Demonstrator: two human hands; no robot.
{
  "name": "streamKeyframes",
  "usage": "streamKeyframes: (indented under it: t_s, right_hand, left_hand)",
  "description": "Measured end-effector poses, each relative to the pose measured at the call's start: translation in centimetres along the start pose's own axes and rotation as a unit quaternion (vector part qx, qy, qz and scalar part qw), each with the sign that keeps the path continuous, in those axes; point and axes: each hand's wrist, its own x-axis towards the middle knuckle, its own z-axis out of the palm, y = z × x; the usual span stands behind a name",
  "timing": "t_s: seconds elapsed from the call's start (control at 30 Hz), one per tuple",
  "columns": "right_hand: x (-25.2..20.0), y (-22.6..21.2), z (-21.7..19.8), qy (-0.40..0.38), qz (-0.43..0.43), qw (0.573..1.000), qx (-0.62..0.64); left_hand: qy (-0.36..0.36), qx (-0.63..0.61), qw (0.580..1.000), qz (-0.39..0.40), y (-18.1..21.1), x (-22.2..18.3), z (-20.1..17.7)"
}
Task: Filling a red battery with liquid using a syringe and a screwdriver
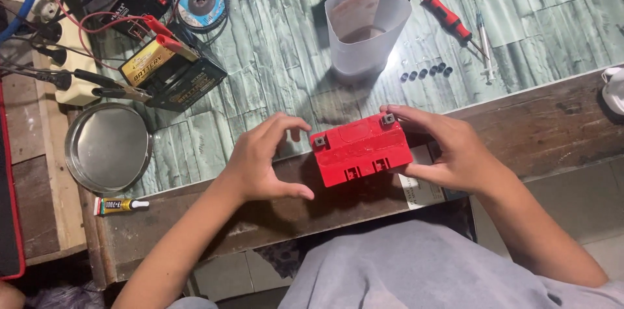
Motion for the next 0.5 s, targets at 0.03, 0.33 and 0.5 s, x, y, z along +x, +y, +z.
streamKeyframes:
  t_s: [0.03, 0.33, 0.5]
  right_hand:
    - [0.1, -0.1, 0.0, 0.001, -0.009, 1.0, -0.002]
    - [-0.1, 0.2, 0.0, 0.007, 0.011, 1.0, -0.003]
    - [0.1, 0.5, -0.1, 0.008, 0.014, 1.0, -0.001]
  left_hand:
    - [-0.002, 0.003, 1.0, 0.004, 1.0, 0.4, 0.1]
    - [0.025, 0.012, 1.0, -0.013, 2.5, 0.7, 3.6]
    - [0.039, 0.025, 0.999, -0.021, 2.5, 0.7, 3.7]
